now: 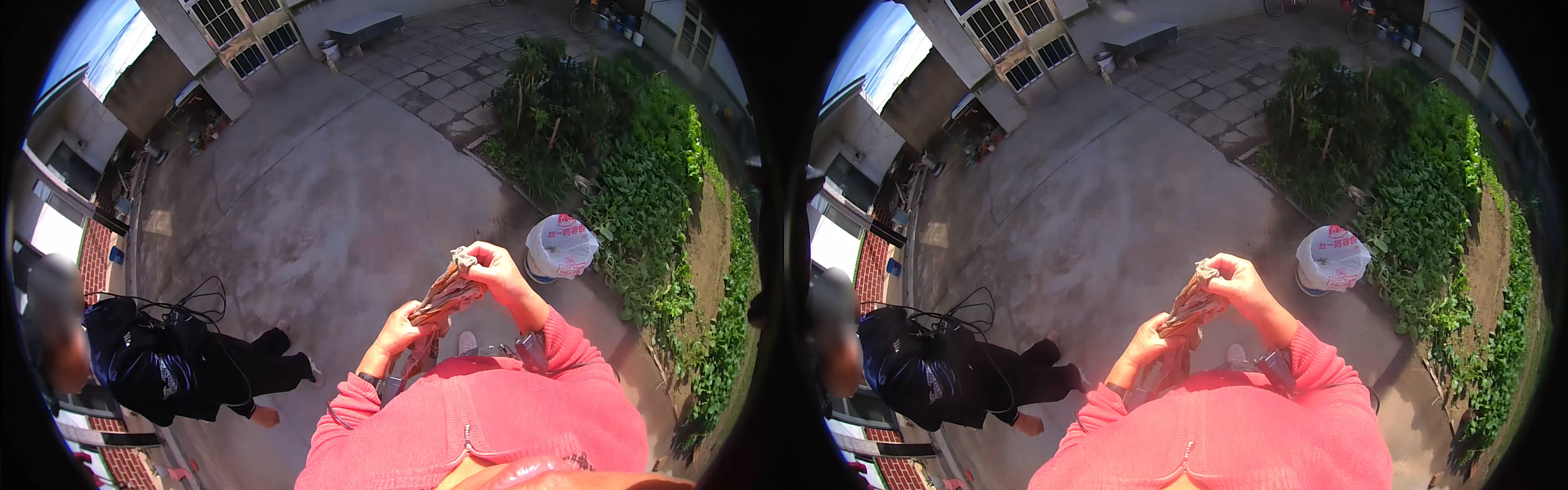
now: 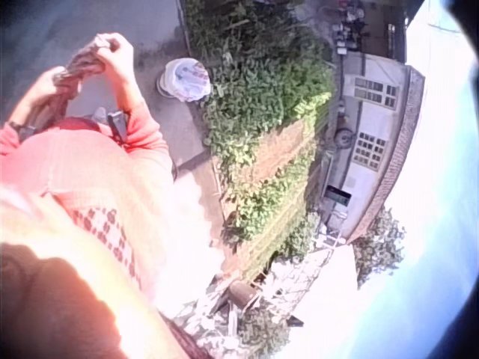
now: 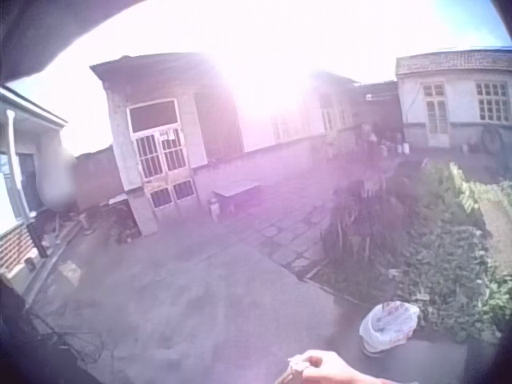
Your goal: The person washes a cloth in a basin, then wipes a white table, a tiled wall ledge, and a glass door with the damp cloth. The person moves between locations in a courtyard and uses the same cloth throughout.
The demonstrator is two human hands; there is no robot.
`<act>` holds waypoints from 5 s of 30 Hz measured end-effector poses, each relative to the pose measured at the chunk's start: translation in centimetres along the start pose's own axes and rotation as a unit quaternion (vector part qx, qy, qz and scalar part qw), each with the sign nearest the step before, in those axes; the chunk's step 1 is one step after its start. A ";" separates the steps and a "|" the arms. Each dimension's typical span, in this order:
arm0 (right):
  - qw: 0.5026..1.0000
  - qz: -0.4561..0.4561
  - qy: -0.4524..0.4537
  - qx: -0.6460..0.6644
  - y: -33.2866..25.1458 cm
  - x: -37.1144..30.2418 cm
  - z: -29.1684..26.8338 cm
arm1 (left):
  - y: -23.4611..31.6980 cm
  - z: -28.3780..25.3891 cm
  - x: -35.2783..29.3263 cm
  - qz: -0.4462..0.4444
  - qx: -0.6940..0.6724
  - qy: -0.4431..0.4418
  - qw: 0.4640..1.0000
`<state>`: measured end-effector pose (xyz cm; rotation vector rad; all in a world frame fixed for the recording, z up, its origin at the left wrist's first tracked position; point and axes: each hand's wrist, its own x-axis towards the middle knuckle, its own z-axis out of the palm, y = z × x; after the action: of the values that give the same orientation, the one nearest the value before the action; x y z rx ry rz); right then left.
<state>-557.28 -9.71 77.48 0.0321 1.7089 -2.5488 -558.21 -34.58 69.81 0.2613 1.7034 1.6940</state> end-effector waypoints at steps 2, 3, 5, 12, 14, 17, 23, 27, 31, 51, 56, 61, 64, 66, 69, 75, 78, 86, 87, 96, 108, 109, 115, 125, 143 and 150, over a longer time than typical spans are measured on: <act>0.999 -0.025 -0.036 -0.016 -1.4 4.3 -3.2 | 1.8 -1.8 2.8 0.033 0.088 0.043 0.995; 0.999 0.013 -0.035 -0.013 -1.9 6.4 -4.8 | 2.9 -2.9 4.2 0.028 0.048 0.069 0.996; 0.995 0.081 -0.052 -0.032 -2.4 10.9 -7.9 | 5.6 -5.6 6.7 0.064 -0.073 0.104 0.990; 0.760 0.007 -0.127 -0.637 4.3 25.7 -8.1 | 14.7 -9.9 20.8 0.371 0.295 0.153 0.867; 0.923 -0.128 -0.199 -0.304 6.0 30.0 -6.2 | 13.6 -9.3 26.0 0.346 0.327 0.050 0.878; 0.718 -0.042 -0.268 -0.641 6.6 37.7 -4.4 | 11.9 -12.3 32.7 0.285 0.002 0.124 0.951; 0.596 -0.084 -0.404 -0.689 10.1 48.5 -3.6 | 19.3 -19.6 44.6 0.066 0.299 0.023 0.952; 0.686 -0.021 -0.404 -0.605 11.5 54.5 -4.4 | 25.8 -20.0 49.3 0.104 0.280 -0.219 0.929; 0.808 0.136 -0.312 -0.481 8.4 60.9 -6.5 | 27.1 -25.0 57.2 -0.035 0.421 -0.140 0.895; 0.931 0.167 -0.020 0.323 -2.9 100.8 -21.4 | 33.9 -35.5 93.5 0.447 0.181 0.272 0.833; 0.929 0.296 -0.085 0.204 -6.0 109.4 -24.7 | 36.6 -45.0 101.8 0.361 0.066 0.335 0.868; 0.958 0.248 0.062 0.134 -9.0 121.2 -29.2 | 45.7 -53.4 108.3 0.341 -0.086 0.166 0.921; 0.944 0.165 0.087 0.272 -9.7 127.0 -28.1 | 48.5 -54.0 114.0 0.156 -0.417 -0.042 0.894; 0.884 0.101 -0.027 0.456 -10.3 130.3 -27.1 | 48.8 -54.6 118.5 0.061 -0.549 -0.121 0.825; 0.907 0.104 0.011 0.408 -11.7 134.9 -27.6 | 48.7 -56.7 124.4 0.048 -0.590 -0.189 0.784; 0.920 0.084 -0.038 0.381 -13.8 146.4 -35.1 | 54.0 -60.2 135.6 0.045 -0.511 -0.103 0.852; 0.935 0.149 0.024 0.320 -15.6 152.7 -40.8 | 58.6 -62.4 141.8 0.098 -0.518 -0.118 0.841; 0.887 0.247 -0.109 0.374 -19.0 168.9 -45.4 | 60.6 -63.9 156.5 -0.003 -0.549 0.026 0.836; 0.879 0.256 -0.108 0.387 -19.2 170.9 -45.3 | 60.6 -64.8 158.0 0.023 -0.596 -0.033 0.802; 0.834 0.240 -0.126 0.481 -20.1 188.5 -44.5 | 65.4 -76.7 171.0 0.044 -0.600 -0.008 0.799; 0.950 0.247 -0.012 0.191 -24.1 213.3 -46.9 | 77.0 -96.0 187.8 0.133 -0.381 0.091 0.910; 0.952 0.221 -0.011 0.212 -24.6 214.8 -47.8 | 77.3 -96.9 188.6 0.120 -0.382 0.090 0.912; 0.962 0.197 0.157 -0.103 -24.8 224.8 -55.0 | 78.0 -100.2 197.1 0.133 -0.432 0.134 0.882; 0.955 0.233 0.104 -0.151 -30.3 241.7 -72.9 | 87.5 -102.8 213.1 0.114 -0.368 0.212 0.898; 0.964 0.252 -0.035 -0.075 -34.8 266.0 -79.5 | 96.5 -104.7 245.0 -0.002 -0.298 -0.060 0.953; 0.976 0.216 0.020 -0.007 -40.4 277.2 -83.3 | 102.5 -108.1 260.0 -0.029 -0.316 -0.137 0.938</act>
<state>-838.47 69.05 67.11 0.4090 1.5284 -2.2261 -846.31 47.64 66.65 0.1316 0.8943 1.9547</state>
